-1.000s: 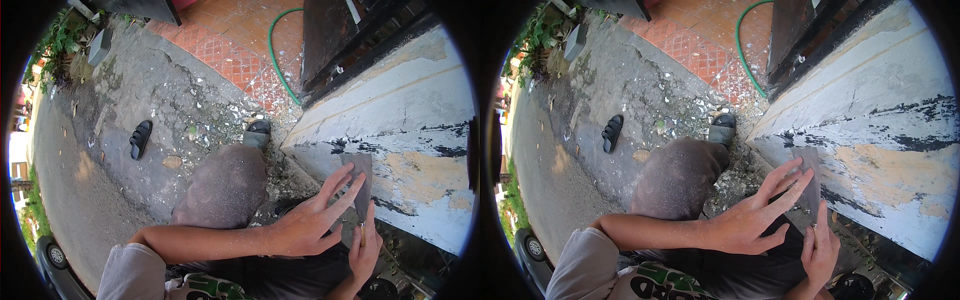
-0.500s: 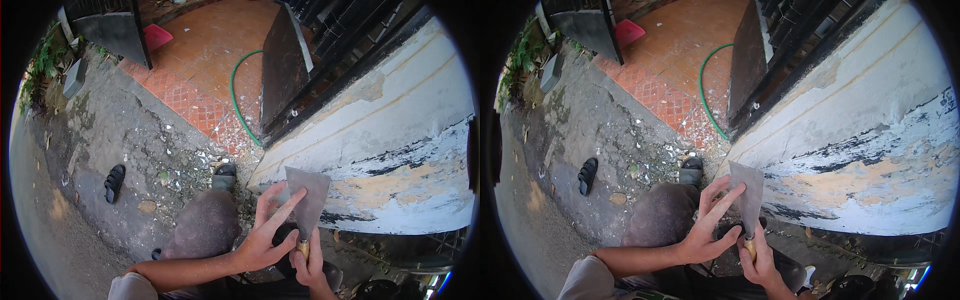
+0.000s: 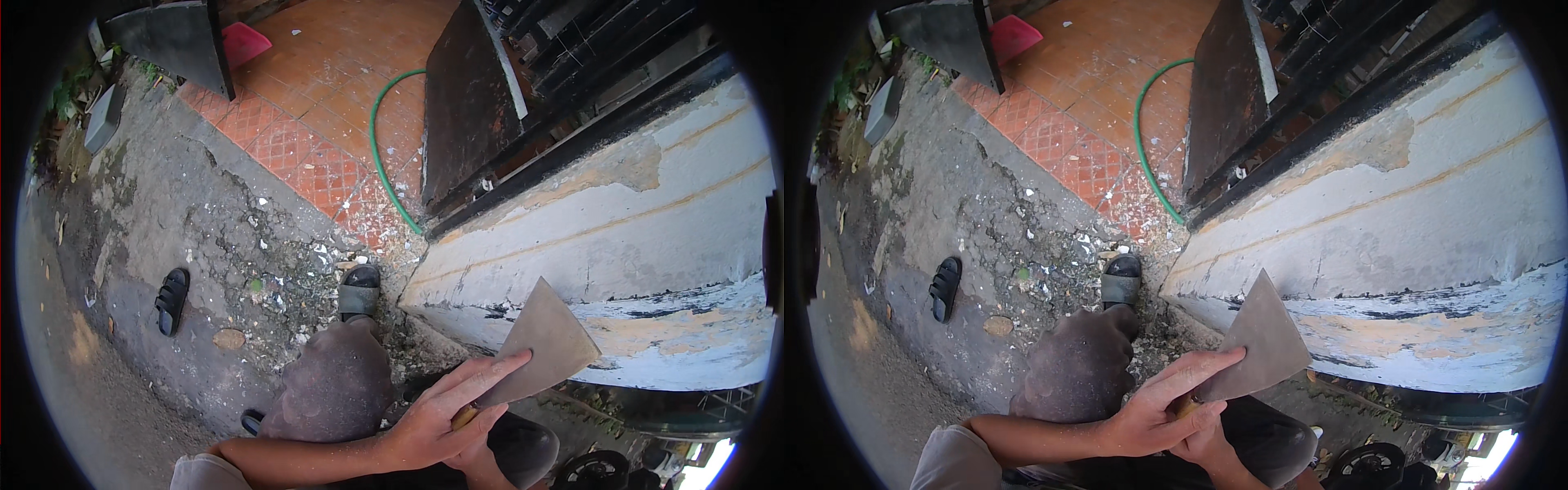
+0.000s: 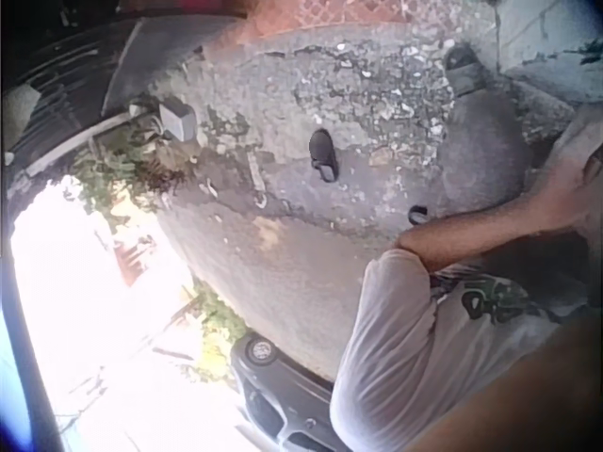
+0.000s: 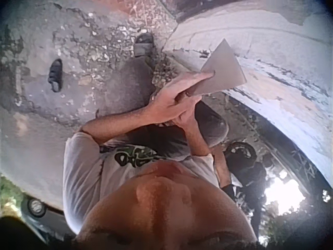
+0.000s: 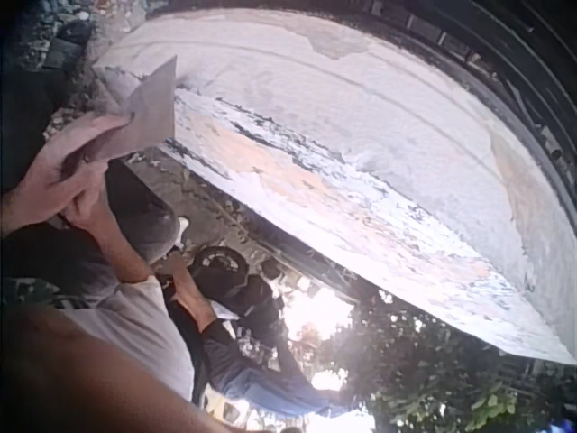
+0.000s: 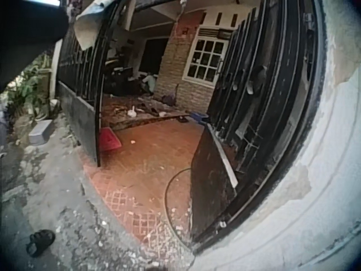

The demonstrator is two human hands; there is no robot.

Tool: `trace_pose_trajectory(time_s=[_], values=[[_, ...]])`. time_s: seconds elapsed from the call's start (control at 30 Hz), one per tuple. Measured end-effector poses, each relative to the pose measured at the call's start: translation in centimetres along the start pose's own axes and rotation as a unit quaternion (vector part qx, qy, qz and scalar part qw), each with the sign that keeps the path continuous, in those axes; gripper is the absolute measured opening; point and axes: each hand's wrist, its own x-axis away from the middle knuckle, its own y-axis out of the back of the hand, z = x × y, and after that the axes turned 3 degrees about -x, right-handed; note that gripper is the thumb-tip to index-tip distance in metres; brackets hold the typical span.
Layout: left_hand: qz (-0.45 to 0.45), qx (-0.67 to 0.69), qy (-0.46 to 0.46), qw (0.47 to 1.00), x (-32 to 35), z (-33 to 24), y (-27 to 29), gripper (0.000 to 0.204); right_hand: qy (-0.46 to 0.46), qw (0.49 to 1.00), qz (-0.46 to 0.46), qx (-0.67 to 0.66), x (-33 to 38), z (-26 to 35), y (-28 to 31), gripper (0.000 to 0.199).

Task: The person scrapes old paint or plaster from a wall using a hand scraper, causing paint chips to fall.

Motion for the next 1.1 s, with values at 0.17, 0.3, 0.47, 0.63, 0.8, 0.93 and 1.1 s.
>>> trace_pose_trajectory(time_s=[0.17, 0.3, 0.47, 0.63, 0.8, 0.93, 1.1], values=[[0.012, -0.076, 0.003, 0.997, -0.1, -0.4, 0.1, 0.056, 0.009, 0.998, 0.058, 0.022, 0.5, -2.0, 0.2, 0.038], [-0.029, -0.017, 0.043, 0.999, 0.1, -0.5, -0.4, 0.065, 0.024, 0.993, 0.105, 0.048, 1.1, -3.3, 0.7, 0.042], [-0.030, -0.009, 0.034, 0.999, -0.3, -0.6, 0.0, 0.081, 0.053, 0.995, 0.041, 0.080, 1.8, -2.1, 1.3, 0.053], [-0.031, 0.074, 0.043, 0.996, -1.6, -2.3, -0.1, 0.081, 0.048, 0.999, 0.006, 0.026, 0.5, 0.8, 1.7, 0.069], [-0.013, 0.101, 0.036, 0.994, -2.7, -4.3, 1.8, 0.074, 0.023, 0.984, 0.069, 0.164, -2.4, 4.7, 5.1, 0.087], [-0.003, 0.184, 0.050, 0.982, -2.1, -4.3, 0.5, 0.074, 0.048, 0.992, 0.039, 0.108, -2.4, 5.8, 4.7, 0.082], [0.070, 0.210, 0.043, 0.974, -2.1, -4.8, -4.0, 0.073, 0.101, 0.990, -0.065, 0.071, -0.1, 3.5, 5.4, 0.067]])
